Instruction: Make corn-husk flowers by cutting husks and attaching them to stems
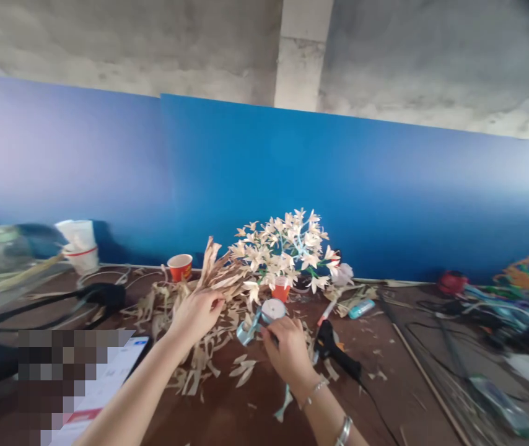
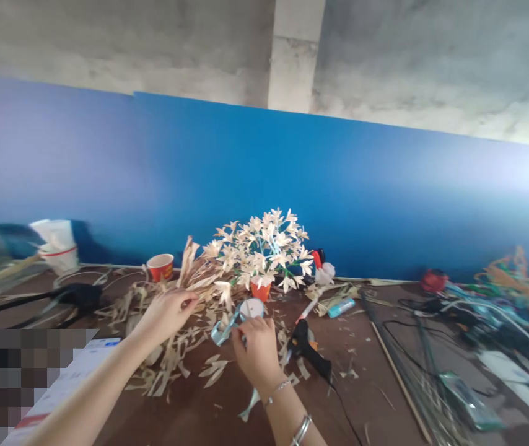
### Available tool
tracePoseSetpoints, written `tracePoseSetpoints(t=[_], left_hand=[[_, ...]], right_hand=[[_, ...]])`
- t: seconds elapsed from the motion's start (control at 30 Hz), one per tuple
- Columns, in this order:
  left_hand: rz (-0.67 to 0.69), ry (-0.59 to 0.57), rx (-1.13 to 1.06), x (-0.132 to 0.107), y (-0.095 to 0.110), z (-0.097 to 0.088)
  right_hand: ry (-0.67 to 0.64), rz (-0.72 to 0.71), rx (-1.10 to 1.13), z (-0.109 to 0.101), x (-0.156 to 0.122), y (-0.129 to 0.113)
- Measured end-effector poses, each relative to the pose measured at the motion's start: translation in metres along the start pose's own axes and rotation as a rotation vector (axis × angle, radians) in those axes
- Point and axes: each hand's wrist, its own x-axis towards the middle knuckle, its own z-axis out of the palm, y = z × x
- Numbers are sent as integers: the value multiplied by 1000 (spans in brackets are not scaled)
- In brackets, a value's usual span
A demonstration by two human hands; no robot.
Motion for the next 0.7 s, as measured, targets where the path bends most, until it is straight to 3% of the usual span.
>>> tracePoseSetpoints(t=[0.1,0.23,0.4,0.47,0.57,0.7], left_hand=[[125,-21,-70,-7,22,13],[186,-74,-125,-15,36,24],[171,-12,-176,-24,43,35],[166,-17,-175,-28,45,39],[166,-10,-163,-34,48,42],[154,5,-190,-37,47,41]], right_hand=[[30,21,-36,-1,1,1],[52,93,-89,-8,3,4],[99,307,-83,-37,13,19],[38,403,-99,-54,19,36],[-219,670,-248,-77,35,74],[-244,763,-321,-91,60,124]])
